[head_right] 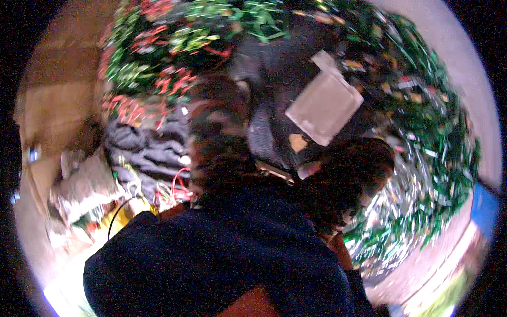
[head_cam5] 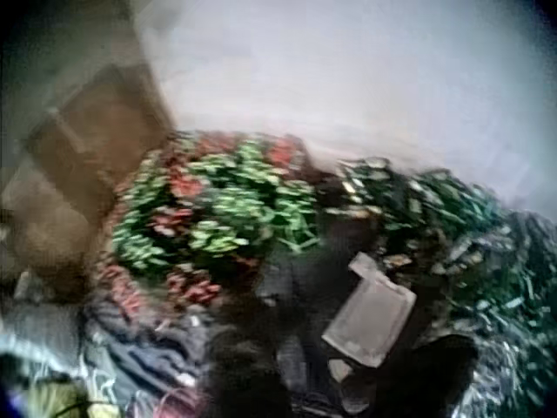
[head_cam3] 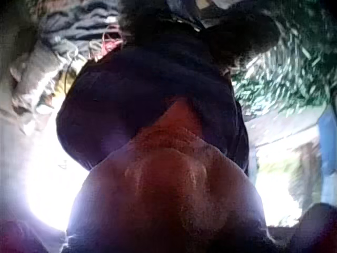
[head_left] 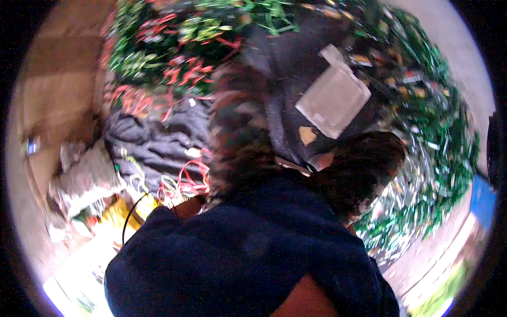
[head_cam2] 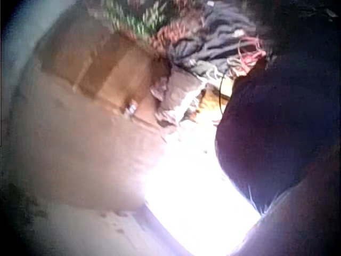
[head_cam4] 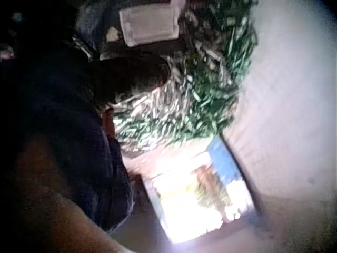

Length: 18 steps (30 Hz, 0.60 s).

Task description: The person sits on the ground surrounded by a large pile of green glass bottles and tangled Christmas lights. They pick up individual bottles from the pile, inspect them, and place them into a clear plastic container. The person also handles the tangled lights, attempting to untangle them and place them into the container.

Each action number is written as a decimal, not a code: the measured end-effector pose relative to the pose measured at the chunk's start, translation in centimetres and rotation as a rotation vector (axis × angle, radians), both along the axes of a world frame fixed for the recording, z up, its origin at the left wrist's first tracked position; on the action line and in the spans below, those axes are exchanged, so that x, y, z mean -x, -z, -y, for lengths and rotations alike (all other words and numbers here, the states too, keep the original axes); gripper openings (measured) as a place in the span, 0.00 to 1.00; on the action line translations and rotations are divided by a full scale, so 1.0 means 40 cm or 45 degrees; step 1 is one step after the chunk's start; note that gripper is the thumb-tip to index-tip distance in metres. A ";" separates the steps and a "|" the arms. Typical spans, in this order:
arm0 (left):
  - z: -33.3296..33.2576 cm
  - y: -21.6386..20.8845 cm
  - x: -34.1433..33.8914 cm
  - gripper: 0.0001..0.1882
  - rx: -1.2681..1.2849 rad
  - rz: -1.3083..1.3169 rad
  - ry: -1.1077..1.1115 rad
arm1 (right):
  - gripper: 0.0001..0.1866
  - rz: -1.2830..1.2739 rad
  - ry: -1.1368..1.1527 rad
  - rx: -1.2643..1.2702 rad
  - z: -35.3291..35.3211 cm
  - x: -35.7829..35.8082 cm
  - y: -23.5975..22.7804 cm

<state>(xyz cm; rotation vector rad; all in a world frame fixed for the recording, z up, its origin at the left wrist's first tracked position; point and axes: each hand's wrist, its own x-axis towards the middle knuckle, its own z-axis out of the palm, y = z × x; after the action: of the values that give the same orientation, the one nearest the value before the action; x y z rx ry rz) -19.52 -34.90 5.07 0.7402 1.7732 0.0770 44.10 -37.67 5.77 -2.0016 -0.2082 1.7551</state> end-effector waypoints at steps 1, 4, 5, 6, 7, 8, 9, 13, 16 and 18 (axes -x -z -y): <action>-0.011 -0.009 0.011 0.17 -0.059 -0.002 0.037 | 0.10 -0.001 -0.017 -0.038 -0.001 -0.005 0.002; -0.018 -0.036 0.041 0.17 -0.207 -0.003 0.122 | 0.10 0.002 -0.107 -0.149 -0.039 -0.021 0.014; -0.047 -0.039 0.050 0.17 -0.307 0.005 0.248 | 0.09 0.014 -0.126 -0.188 -0.044 -0.026 0.014; -0.055 -0.063 0.093 0.17 -0.596 0.056 0.607 | 0.09 0.018 -0.144 -0.228 -0.047 -0.025 0.018; -0.070 -0.077 0.129 0.17 -1.022 0.057 1.023 | 0.09 0.025 -0.185 -0.272 -0.080 -0.024 0.010; -0.139 -0.089 0.149 0.17 -1.408 0.109 1.325 | 0.09 0.057 -0.162 -0.326 -0.053 -0.041 0.012; -0.192 -0.093 0.131 0.11 -1.083 0.133 0.837 | 0.09 0.079 -0.194 -0.373 -0.079 -0.049 0.000; -0.409 -0.101 0.214 0.10 -1.017 0.300 -0.075 | 0.09 0.191 -0.284 -0.628 -0.138 -0.066 -0.052; -0.559 -0.405 0.053 0.09 -1.340 0.170 -0.182 | 0.09 0.414 -0.371 -0.909 -0.114 -0.086 -0.081; -0.602 -0.569 -0.019 0.08 -1.617 0.307 -0.134 | 0.09 0.537 -0.401 -1.040 -0.122 -0.093 -0.084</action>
<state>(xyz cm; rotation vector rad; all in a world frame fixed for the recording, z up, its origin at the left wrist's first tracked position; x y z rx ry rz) -18.76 -10.80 27.84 1.4208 1.3828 1.3887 47.81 -32.78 9.12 -1.7126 -1.2146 1.0798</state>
